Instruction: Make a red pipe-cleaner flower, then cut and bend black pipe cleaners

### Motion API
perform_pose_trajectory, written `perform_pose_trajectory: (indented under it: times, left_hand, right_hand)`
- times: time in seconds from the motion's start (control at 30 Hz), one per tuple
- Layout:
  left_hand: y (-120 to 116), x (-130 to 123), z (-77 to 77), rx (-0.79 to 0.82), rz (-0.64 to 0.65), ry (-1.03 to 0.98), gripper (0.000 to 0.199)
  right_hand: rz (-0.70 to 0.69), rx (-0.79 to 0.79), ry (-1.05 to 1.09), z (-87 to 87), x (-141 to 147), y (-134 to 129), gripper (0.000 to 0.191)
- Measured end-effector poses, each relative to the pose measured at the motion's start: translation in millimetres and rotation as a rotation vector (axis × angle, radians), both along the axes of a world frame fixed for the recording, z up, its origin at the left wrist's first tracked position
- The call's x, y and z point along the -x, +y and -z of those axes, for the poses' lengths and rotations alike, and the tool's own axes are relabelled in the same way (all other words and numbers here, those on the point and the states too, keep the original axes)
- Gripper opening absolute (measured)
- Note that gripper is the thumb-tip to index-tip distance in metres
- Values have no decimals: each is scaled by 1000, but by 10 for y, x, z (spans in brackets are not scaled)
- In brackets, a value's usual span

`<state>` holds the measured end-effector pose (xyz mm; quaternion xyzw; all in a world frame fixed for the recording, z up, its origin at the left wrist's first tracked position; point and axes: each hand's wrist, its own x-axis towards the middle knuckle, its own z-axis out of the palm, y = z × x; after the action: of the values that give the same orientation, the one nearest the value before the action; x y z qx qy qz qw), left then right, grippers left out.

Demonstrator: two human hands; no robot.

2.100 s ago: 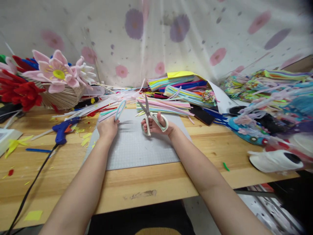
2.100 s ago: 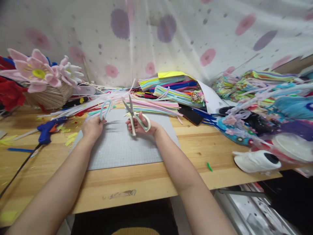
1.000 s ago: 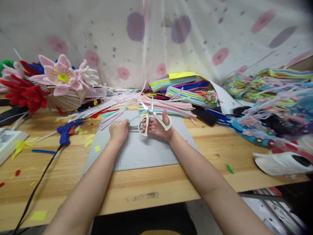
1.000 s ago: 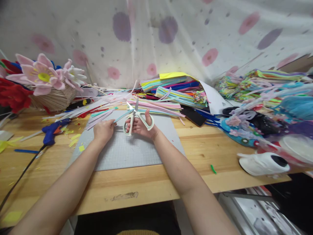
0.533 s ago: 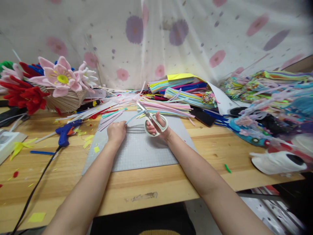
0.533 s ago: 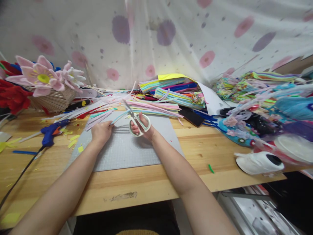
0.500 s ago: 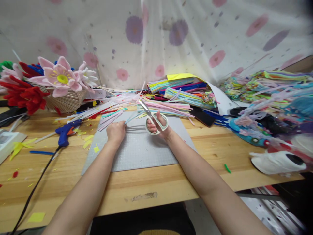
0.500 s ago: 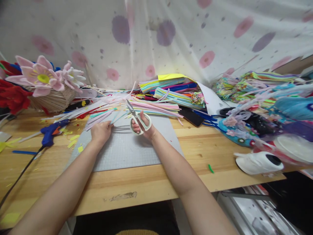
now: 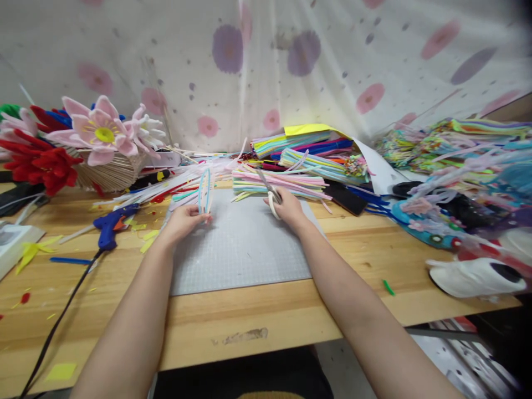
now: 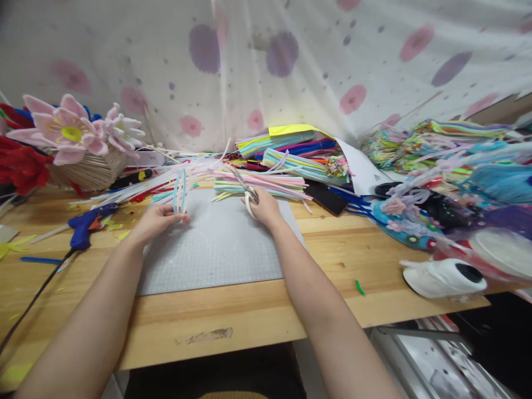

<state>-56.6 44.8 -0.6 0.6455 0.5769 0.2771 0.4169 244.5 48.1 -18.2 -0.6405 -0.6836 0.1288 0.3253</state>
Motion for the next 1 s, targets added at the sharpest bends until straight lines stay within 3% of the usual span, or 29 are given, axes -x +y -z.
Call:
perform_pose_trajectory:
  times: [0.07, 0.17, 0.23, 0.43, 0.6, 0.77, 0.87, 1.0]
  left_hand:
    - [-23, 86, -86, -49, -28, 259, 27]
    - [-55, 193, -171, -159, -190, 754, 28]
    - [-61, 238, -168, -199, -255, 911, 33]
    - [-71, 215, -68, -409, -267, 874, 52]
    - [-122, -1, -149, -472, -329, 714, 37]
    - [-120, -185, -41, -310, -88, 708, 32]
    - [-78, -172, 118, -415, 2, 756, 45]
    - [-30, -105, 245, -494, -9, 782, 54]
  right_hand:
    - [-57, -65, -137, 33, -40, 14, 27]
    - [-175, -39, -222, 86, -88, 31, 31]
    - [-247, 4, -222, 108, -111, 38, 40]
    - [-338, 93, -272, -1, -178, 9, 45]
    - [-336, 175, -367, -137, -324, -12, 38]
    - [-358, 234, -471, -215, -509, 7, 26]
    - [-337, 246, -536, -251, -576, 12, 24]
    - [-309, 300, -533, -293, -582, -13, 22]
